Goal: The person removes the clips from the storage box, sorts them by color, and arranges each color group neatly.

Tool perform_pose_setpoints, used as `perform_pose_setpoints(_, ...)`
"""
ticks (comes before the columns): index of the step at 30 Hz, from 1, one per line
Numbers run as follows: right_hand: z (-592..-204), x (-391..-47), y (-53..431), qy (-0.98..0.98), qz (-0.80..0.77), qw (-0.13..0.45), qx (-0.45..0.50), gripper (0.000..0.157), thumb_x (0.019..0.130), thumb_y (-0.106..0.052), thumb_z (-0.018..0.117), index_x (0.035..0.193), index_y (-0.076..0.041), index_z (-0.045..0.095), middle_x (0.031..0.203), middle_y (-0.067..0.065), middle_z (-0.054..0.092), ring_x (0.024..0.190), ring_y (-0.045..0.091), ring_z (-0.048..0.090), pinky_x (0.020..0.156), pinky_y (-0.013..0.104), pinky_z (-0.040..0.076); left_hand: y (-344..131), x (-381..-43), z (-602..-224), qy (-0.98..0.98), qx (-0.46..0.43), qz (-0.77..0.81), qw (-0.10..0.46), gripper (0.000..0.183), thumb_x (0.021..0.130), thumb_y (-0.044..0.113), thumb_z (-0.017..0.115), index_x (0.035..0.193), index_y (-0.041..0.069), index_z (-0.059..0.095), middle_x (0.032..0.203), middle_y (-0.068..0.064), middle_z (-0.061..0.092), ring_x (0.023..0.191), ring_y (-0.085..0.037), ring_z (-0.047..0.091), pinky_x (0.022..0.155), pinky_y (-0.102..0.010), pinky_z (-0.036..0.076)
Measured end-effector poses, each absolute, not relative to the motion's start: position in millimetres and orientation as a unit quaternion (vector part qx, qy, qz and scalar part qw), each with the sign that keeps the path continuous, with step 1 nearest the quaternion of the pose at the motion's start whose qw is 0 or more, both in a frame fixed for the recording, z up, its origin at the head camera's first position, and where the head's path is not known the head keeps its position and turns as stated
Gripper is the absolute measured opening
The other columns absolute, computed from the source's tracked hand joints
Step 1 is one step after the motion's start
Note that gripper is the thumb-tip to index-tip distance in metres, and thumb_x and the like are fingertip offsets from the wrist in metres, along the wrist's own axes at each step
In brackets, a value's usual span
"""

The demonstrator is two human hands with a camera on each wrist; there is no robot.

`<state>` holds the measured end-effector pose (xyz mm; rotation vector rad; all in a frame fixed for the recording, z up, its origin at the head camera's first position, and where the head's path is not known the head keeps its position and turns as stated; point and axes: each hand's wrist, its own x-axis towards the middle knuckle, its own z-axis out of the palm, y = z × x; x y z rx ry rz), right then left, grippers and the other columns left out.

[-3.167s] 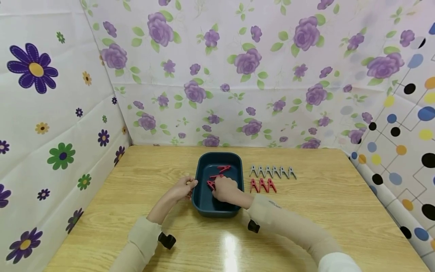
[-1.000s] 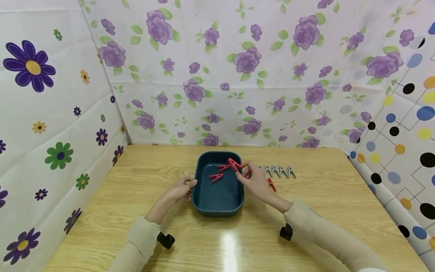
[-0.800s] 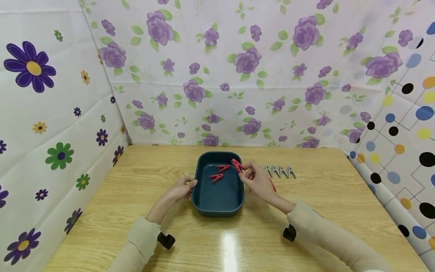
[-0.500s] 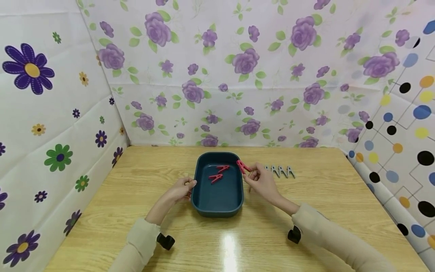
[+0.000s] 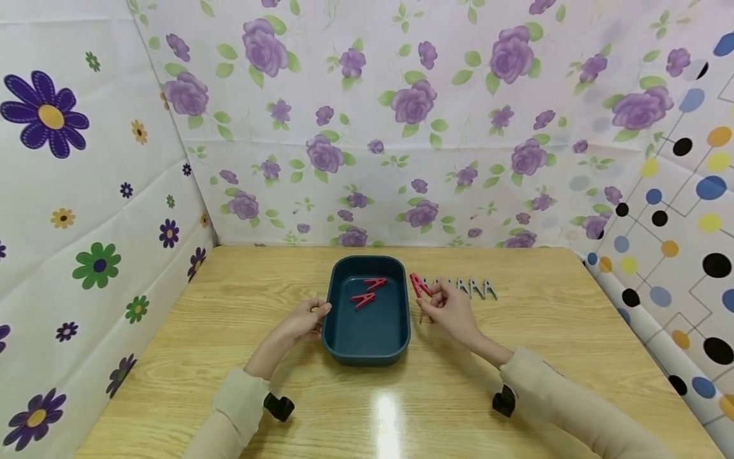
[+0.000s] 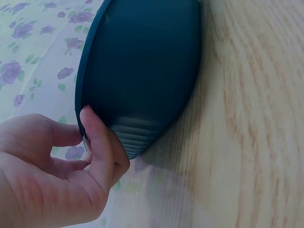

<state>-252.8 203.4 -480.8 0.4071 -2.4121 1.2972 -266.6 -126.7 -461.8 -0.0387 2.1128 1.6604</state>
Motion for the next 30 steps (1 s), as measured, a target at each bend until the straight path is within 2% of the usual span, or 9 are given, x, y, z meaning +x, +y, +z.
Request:
perform_pose_setpoints(5,-483,-252,210,-0.859,0.46,0.181,0.132,0.019,0.084,-0.016,0.076,0.088,-0.008,0.06,0.067,0.0,0.062,0.059,0.005,0.055,0.056,0.021,0.047,-128,-267,-461,0.768,-0.011,0.6,0.225,0.026,0.105,0.02,0.043,0.114,-0.004,0.046,0.069,-0.003,0.05,0.059,-0.012,0.048,0.055,-0.025,0.043)
perform_pose_setpoints(23,-491,-246,228,-0.864,0.458,0.178,0.105,0.026,0.082,-0.022,0.078,0.088,-0.004,0.06,0.067,0.002,0.06,0.056,0.007,0.053,0.054,0.022,0.046,-129,-268,-460,0.761,-0.004,0.606,0.234,0.027,0.105,0.021,0.043,0.113,-0.004,0.046,0.069,-0.002,0.052,0.059,-0.01,0.049,0.055,-0.024,0.043)
perform_pose_setpoints(30,-497,-242,241,-0.876,0.444,0.17,0.086,0.024,0.083,-0.023,0.077,0.085,-0.009,0.057,0.068,0.001,0.058,0.057,0.008,0.051,0.053,0.021,0.042,-131,-265,-462,0.759,0.001,0.605,0.239,0.029,0.105,0.024,0.043,0.115,-0.003,0.046,0.071,-0.001,0.052,0.059,-0.01,0.049,0.058,-0.024,0.044)
